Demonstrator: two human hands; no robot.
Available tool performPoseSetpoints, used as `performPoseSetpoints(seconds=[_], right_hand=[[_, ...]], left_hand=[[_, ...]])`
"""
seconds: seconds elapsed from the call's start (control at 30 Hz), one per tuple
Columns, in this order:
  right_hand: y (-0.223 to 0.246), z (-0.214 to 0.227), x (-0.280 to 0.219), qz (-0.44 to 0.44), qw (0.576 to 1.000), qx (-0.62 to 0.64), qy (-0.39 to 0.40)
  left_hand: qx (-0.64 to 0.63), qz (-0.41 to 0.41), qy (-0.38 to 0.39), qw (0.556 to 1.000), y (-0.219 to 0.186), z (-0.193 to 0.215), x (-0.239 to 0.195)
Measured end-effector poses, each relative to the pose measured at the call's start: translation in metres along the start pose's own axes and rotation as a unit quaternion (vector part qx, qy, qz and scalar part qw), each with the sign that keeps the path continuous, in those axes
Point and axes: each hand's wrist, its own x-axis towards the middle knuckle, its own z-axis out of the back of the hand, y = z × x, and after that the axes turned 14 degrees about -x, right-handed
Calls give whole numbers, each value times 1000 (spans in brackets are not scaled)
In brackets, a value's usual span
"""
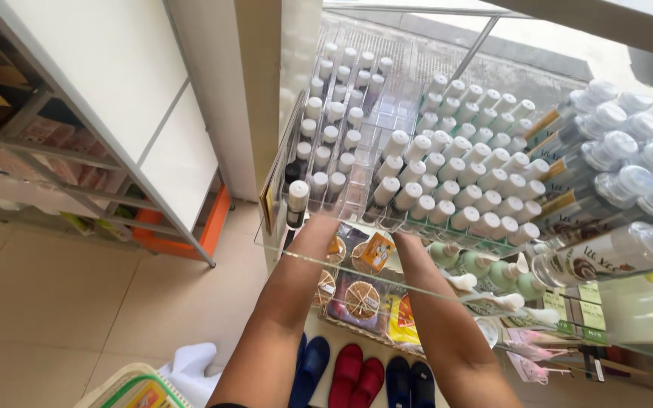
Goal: Restocking and wiping down small soap product boxes on a store display shelf.
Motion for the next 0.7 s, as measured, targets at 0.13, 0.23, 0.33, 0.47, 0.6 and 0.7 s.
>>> performPoseSetpoints(seconds=[0.13, 0.23, 0.33, 0.47, 0.6, 0.7], right_hand=[[-13, -13, -1, -4, 998, 44, 32], [-21, -23, -20, -18, 995, 81, 63], [-19, -27, -8, -19, 989, 122, 75], [-19, -31, -30, -29, 978, 175, 112], [-22, -29, -65, -51, 961, 227, 147], [-17, -27, -83, -64, 946, 269, 166]], left_hand=[[10, 4, 25, 1000, -3, -6, 9], [20, 8, 56, 998, -5, -11, -2], [37, 4, 67, 997, -8, 3, 4], [53, 13, 99, 994, -10, -2, -9], [70, 15, 140, 988, -7, -20, -21], [88, 14, 166, 982, 0, -28, -32]])
